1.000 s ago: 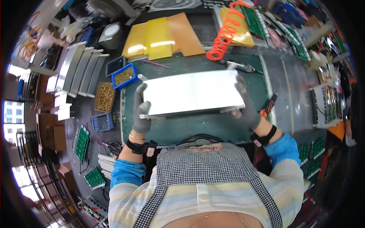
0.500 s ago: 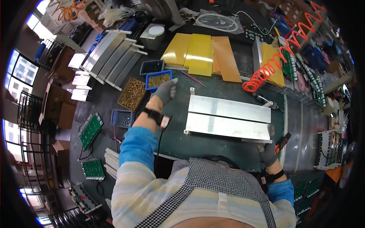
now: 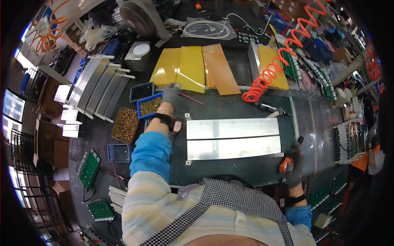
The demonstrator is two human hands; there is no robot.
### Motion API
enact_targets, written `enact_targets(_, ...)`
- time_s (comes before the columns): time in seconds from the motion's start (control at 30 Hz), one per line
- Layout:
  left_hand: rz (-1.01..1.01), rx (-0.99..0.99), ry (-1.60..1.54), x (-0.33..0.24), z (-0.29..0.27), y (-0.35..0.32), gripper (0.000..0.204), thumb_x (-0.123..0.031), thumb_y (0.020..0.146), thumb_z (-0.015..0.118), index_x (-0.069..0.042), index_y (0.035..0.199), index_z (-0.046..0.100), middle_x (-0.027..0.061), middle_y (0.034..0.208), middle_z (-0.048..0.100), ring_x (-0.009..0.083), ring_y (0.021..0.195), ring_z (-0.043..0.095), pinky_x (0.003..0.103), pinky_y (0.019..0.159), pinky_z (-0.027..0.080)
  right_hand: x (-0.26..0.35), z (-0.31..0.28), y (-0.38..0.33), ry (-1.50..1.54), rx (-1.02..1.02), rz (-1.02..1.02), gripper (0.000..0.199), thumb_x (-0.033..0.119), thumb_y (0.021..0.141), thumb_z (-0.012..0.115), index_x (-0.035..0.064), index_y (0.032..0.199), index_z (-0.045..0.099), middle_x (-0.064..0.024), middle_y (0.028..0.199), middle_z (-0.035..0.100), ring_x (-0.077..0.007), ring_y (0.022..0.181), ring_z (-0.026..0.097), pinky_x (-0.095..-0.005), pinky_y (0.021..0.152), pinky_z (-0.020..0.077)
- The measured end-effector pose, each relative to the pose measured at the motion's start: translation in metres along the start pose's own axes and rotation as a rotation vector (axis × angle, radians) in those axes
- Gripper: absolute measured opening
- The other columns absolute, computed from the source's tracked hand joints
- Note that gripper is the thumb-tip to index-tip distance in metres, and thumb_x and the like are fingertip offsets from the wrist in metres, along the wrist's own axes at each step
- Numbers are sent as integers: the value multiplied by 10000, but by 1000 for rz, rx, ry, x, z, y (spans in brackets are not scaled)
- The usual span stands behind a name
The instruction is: The person picks up screws from a bin and drives them into a metal frame using a power tool. They then place a yellow panel on the frame, position a circuit board over it, and secure the assembly with more screws.
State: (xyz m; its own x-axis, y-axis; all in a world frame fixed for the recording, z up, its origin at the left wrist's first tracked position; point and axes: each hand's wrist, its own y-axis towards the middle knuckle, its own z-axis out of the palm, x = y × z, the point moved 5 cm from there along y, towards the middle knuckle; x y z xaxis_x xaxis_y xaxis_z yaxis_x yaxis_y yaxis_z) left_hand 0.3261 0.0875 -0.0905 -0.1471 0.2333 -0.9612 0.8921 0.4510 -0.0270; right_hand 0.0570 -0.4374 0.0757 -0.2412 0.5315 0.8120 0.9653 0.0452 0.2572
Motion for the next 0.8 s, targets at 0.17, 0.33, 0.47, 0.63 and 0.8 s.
enact_targets(0.17, 663, -235, 280, -123, -144, -84, 125, -91, 839, 574, -33, 933, 633, 60, 849, 631, 125, 755, 551, 264, 684, 447, 2, -22, 49, -24, -60, -129, 561, 259, 912, 475, 27, 1377, 264, -182, 1294, 437, -220, 1002, 535, -354, 831, 455)
enact_targets(0.33, 642, -238, 343, -239, -177, -204, 86, -68, 829, 580, -26, 901, 601, 77, 816, 618, 179, 701, 577, 256, 658, 454, 53, -23, 92, 197, -220, -370, 624, 277, 878, 559, 12, 1366, 275, -175, 1315, 430, -236, 996, 555, -354, 820, 465)
enact_targets(0.47, 1000, -93, 610, -276, -149, -271, 57, -65, 819, 590, -42, 871, 586, 50, 742, 579, 157, 616, 540, 266, 569, 435, 121, -12, 105, 194, -60, -526, 772, 339, 805, 668, -7, 1366, 268, -143, 1176, 513, -225, 948, 569, -323, 768, 471)
enact_targets(0.63, 995, 115, 634, -282, -121, -299, 75, -33, 748, 622, -41, 811, 583, 120, 704, 569, 276, 599, 561, 321, 532, 444, 127, 4, 101, -6, 236, -494, 576, 176, 744, 705, 4, 1240, 465, -109, 987, 581, -178, 860, 578, -276, 694, 464)
enact_targets(0.8, 1010, 75, 634, -282, -109, -296, 66, -71, 752, 641, -52, 786, 587, 101, 684, 570, 269, 595, 562, 331, 536, 444, 115, 10, 109, -32, 173, -557, 242, 1, 782, 598, -8, 1023, 580, -109, 929, 598, -166, 766, 566, -270, 669, 458)
